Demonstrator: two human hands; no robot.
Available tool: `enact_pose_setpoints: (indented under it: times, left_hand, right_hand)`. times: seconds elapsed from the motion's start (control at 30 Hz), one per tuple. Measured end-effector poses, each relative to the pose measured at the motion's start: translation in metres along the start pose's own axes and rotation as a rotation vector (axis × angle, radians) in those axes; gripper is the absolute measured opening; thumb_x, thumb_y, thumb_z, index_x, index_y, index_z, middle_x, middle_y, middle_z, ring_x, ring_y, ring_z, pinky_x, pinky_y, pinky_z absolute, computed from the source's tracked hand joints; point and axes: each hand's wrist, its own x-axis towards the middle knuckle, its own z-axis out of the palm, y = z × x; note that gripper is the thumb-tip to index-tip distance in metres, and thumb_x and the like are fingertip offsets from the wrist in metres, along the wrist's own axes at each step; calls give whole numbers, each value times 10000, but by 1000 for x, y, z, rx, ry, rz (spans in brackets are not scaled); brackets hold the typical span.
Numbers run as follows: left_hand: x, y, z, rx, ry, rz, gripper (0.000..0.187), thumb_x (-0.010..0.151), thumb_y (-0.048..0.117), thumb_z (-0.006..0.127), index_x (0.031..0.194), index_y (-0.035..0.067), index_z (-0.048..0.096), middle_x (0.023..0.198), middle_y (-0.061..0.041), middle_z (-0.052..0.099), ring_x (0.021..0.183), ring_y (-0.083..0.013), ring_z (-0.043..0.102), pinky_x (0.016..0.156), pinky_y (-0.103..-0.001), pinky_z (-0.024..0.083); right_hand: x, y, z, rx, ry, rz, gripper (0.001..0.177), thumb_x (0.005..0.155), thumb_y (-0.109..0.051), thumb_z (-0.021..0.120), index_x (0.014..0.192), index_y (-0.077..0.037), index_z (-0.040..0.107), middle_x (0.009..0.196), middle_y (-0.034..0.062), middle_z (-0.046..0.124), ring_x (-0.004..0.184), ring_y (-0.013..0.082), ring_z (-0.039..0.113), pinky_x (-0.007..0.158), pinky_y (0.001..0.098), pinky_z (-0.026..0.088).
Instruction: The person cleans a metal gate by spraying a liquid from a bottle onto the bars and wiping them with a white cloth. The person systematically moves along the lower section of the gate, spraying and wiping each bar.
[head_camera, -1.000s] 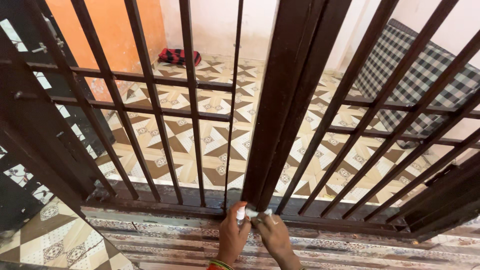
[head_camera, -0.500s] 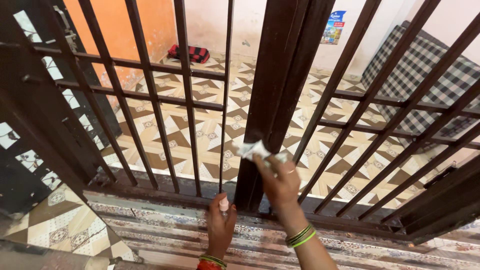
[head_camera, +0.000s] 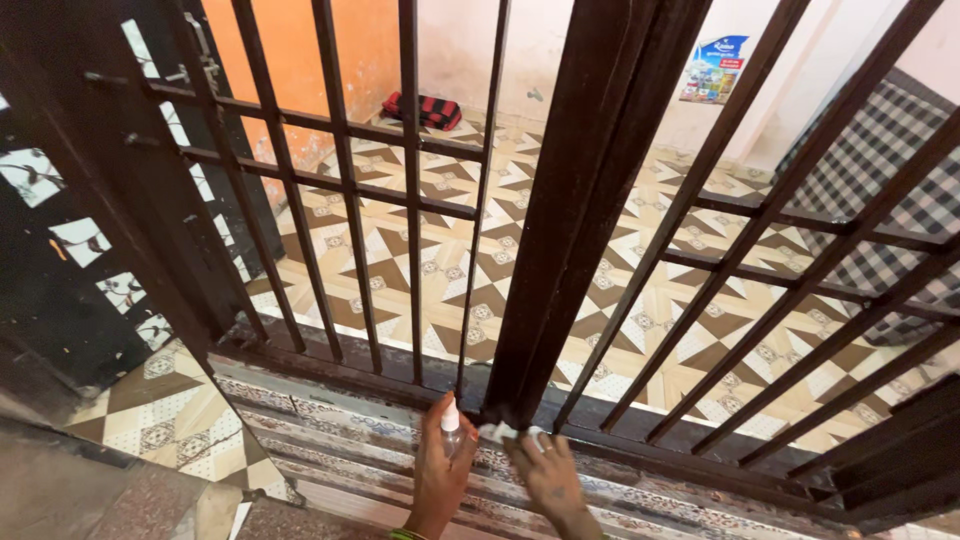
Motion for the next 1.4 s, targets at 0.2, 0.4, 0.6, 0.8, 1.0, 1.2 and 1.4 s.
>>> enact_pose_setpoints:
  times: [0.2, 0.4, 0.6, 0.8, 1.0, 1.2, 1.4]
  left_hand:
    - [2, -14, 4, 160, 52, -119, 561, 951, 298, 605, 1450, 95, 446, 1103, -120, 678, 859, -190, 727, 685, -310, 658]
    - [10, -14, 24, 123, -53, -100, 531, 943, 221, 642, 1436, 134, 467, 1001, -134, 744, 847, -184, 773, 701, -322, 696]
    - [13, 18, 16, 173, -22, 267, 622, 864, 78, 737, 1425, 101, 471, 1247, -214, 705, 931, -285, 763, 672, -375, 628]
    - [24, 17, 13, 201, -163, 66, 609, 901, 159, 745, 1424, 160, 431, 1339, -168, 639, 1050, -308, 745, 783, -351, 672]
    - [23, -2, 11, 186, -65, 335, 566, 901, 112, 754, 1395, 137, 480, 1304, -196, 683, 1113, -329, 729, 858, -391, 639]
    - [17, 11, 0, 76, -118, 253, 631, 858, 69, 762, 1414, 130, 470, 1306, -223, 648, 1060, -337, 724, 762, -402, 632]
    - [9, -2, -3, 134, -111, 229, 543, 888, 128, 779, 1364, 160, 520, 1184, -158, 712, 945, -295, 749, 713, -393, 601]
  right_hand:
    - [47, 44, -68, -204, 293, 48, 307, 882, -180, 759, 1184, -238, 755, 1138, -5, 680, 797, 140, 497, 727, 348, 399]
    - [138, 62, -195, -256, 772, 207, 238, 909, -153, 783, 1140, -212, 784, 1072, -6, 703, 950, 227, 531, 829, 382, 401]
    - [117, 37, -138, -173, 662, 272, 203, 888, -177, 768, 1090, -170, 784, 1023, 63, 700, 889, 222, 544, 821, 435, 398]
    - [29, 1, -29, -178, 372, 241, 317, 845, -104, 688, 1094, -285, 767, 1054, 32, 714, 963, 219, 579, 838, 471, 377]
    - [9, -16, -20, -134, 100, 184, 350, 738, -98, 727, 1057, -241, 753, 1024, 17, 672, 1019, 244, 592, 862, 538, 390]
    - [115, 28, -130, -334, 574, 276, 113, 871, -121, 746, 949, -201, 761, 1017, 40, 729, 869, 190, 624, 785, 425, 425]
    - [170, 27, -185, -323, 744, 301, 195, 970, -63, 697, 1078, -168, 820, 950, 46, 693, 872, 196, 569, 803, 362, 436]
